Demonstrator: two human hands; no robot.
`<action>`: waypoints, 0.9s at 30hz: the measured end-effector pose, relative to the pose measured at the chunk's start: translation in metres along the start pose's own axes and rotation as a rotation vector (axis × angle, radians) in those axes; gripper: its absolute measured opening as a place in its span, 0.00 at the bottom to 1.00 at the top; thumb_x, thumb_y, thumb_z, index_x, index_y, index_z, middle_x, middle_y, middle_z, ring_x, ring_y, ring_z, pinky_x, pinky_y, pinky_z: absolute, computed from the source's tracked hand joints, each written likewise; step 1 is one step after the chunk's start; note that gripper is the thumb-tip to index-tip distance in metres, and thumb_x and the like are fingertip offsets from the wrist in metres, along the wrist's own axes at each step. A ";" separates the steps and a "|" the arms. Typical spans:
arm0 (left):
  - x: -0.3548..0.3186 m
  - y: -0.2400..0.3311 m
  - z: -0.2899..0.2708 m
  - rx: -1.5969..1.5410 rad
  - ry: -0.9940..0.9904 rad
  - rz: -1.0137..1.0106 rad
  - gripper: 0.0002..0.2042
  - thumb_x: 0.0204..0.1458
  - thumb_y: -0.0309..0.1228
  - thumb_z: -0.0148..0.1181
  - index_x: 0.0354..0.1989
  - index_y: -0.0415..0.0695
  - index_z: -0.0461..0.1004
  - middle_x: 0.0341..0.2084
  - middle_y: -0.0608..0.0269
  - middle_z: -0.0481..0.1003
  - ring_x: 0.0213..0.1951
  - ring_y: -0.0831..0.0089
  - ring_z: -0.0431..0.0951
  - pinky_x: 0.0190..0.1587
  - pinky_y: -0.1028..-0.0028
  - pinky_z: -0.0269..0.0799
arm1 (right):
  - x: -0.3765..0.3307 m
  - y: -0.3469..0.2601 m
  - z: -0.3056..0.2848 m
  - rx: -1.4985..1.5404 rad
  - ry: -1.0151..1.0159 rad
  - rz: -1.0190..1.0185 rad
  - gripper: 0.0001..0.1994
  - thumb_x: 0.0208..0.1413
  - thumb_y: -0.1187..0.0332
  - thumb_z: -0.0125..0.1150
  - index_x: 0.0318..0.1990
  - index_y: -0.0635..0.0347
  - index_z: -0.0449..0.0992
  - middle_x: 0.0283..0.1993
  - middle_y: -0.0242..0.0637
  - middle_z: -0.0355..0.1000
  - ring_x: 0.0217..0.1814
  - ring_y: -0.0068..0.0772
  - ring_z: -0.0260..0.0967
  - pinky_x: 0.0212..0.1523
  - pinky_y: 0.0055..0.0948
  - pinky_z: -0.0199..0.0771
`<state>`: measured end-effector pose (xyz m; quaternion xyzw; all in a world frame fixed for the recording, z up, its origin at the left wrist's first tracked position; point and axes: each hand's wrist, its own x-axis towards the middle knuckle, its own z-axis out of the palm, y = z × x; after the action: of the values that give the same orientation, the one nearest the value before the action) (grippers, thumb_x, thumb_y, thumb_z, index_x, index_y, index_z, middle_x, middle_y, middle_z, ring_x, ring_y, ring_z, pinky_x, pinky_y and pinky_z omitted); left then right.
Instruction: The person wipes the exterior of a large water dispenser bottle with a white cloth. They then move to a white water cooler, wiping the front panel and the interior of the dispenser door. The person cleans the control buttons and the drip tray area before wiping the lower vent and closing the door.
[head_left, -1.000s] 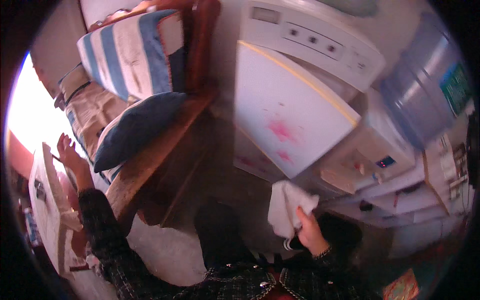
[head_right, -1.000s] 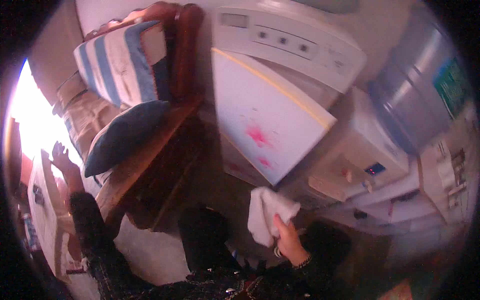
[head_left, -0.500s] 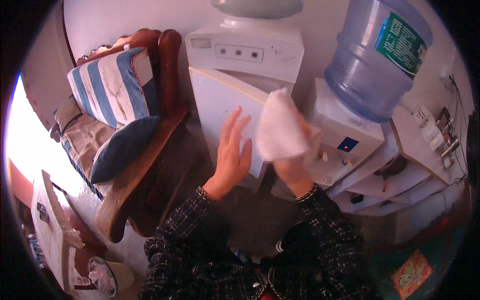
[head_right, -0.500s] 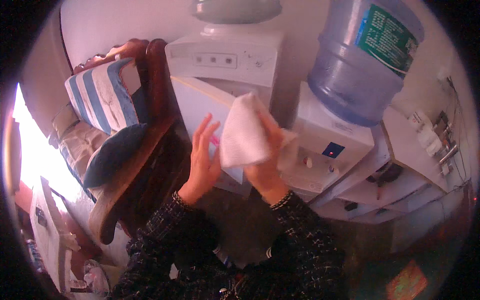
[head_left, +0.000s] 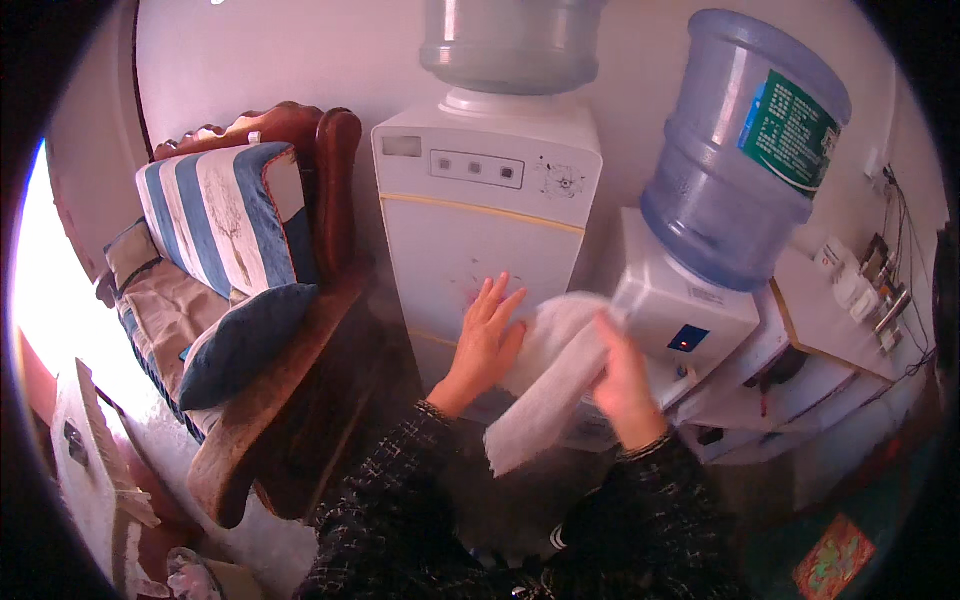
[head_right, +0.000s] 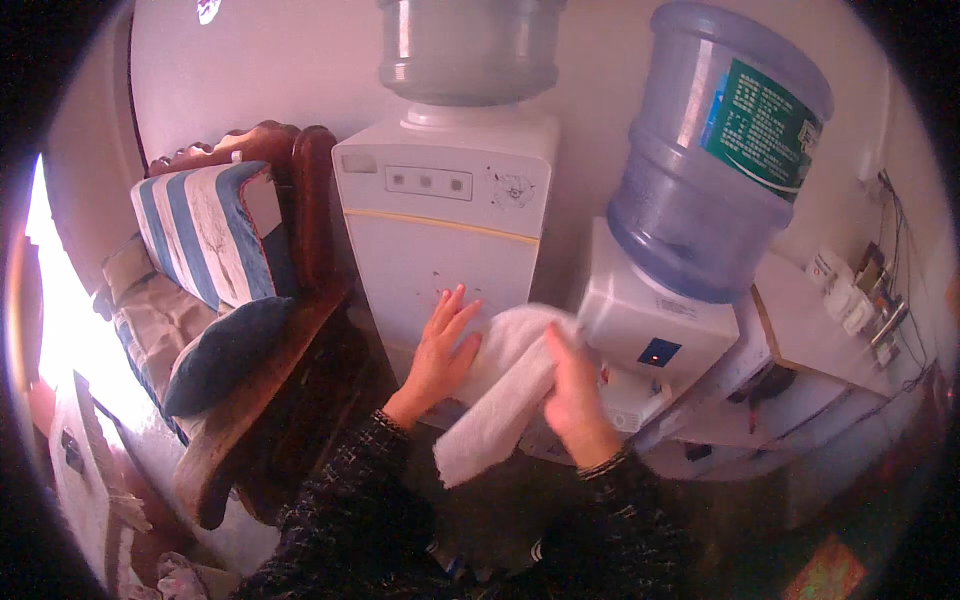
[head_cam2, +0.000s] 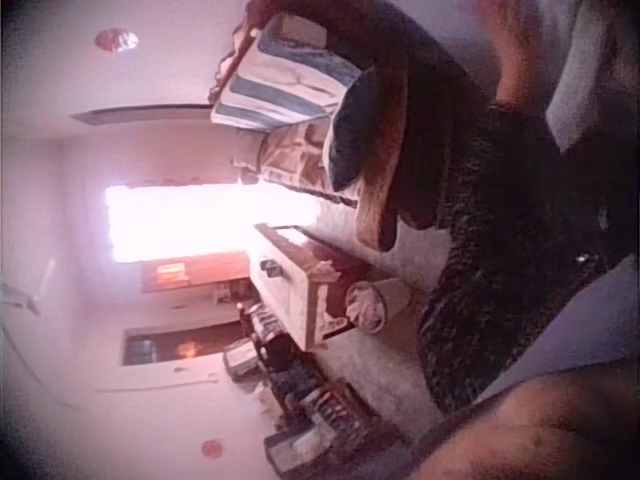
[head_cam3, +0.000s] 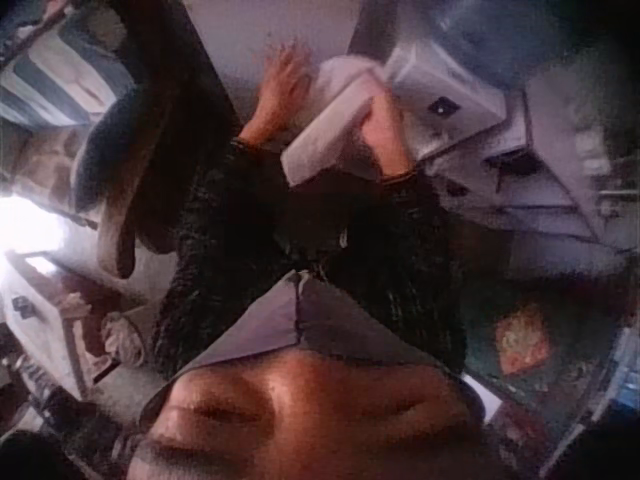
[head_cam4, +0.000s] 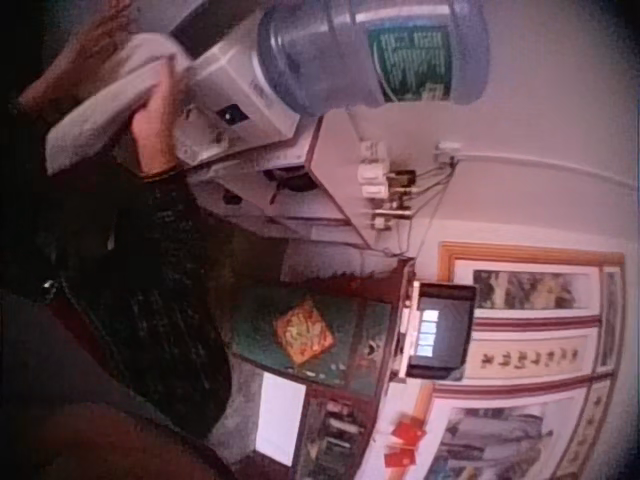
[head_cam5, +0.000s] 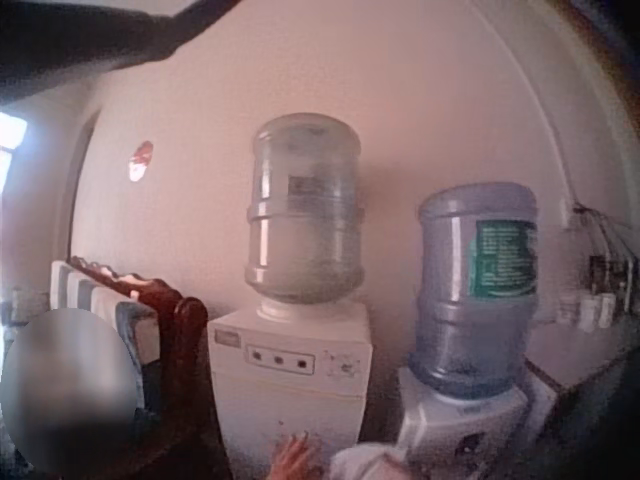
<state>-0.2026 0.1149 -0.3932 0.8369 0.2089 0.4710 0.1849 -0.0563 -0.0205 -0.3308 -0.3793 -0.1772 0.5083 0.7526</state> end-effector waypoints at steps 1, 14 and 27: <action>-0.003 -0.003 0.001 -0.001 0.005 -0.009 0.25 0.52 0.27 0.57 0.62 0.46 0.65 0.68 0.49 0.53 0.68 0.46 0.50 0.66 0.54 0.50 | 0.006 -0.015 0.007 0.004 -0.067 -0.104 0.20 0.62 0.61 0.55 0.58 0.59 0.67 0.56 0.36 0.69 0.60 0.33 0.65 0.59 0.37 0.65; -0.066 -0.081 0.033 0.024 0.015 -0.112 0.36 0.46 0.29 0.65 0.67 0.52 0.57 0.70 0.49 0.46 0.69 0.41 0.46 0.66 0.51 0.51 | 0.122 -0.049 0.139 -2.091 -0.030 -1.690 0.35 0.48 0.59 0.65 0.66 0.44 0.60 0.75 0.33 0.41 0.75 0.51 0.41 0.62 0.57 0.58; -0.082 -0.095 0.012 -0.061 0.176 -0.215 0.24 0.49 0.23 0.59 0.57 0.46 0.67 0.63 0.51 0.59 0.62 0.48 0.60 0.61 0.58 0.61 | 0.177 0.027 0.236 -2.028 -0.295 -1.879 0.35 0.51 0.55 0.62 0.67 0.35 0.58 0.74 0.29 0.46 0.75 0.44 0.42 0.60 0.50 0.65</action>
<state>-0.2477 0.1506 -0.5056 0.7591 0.2984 0.5261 0.2406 -0.1525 0.2357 -0.2188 -0.4373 -0.7273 -0.4966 0.1823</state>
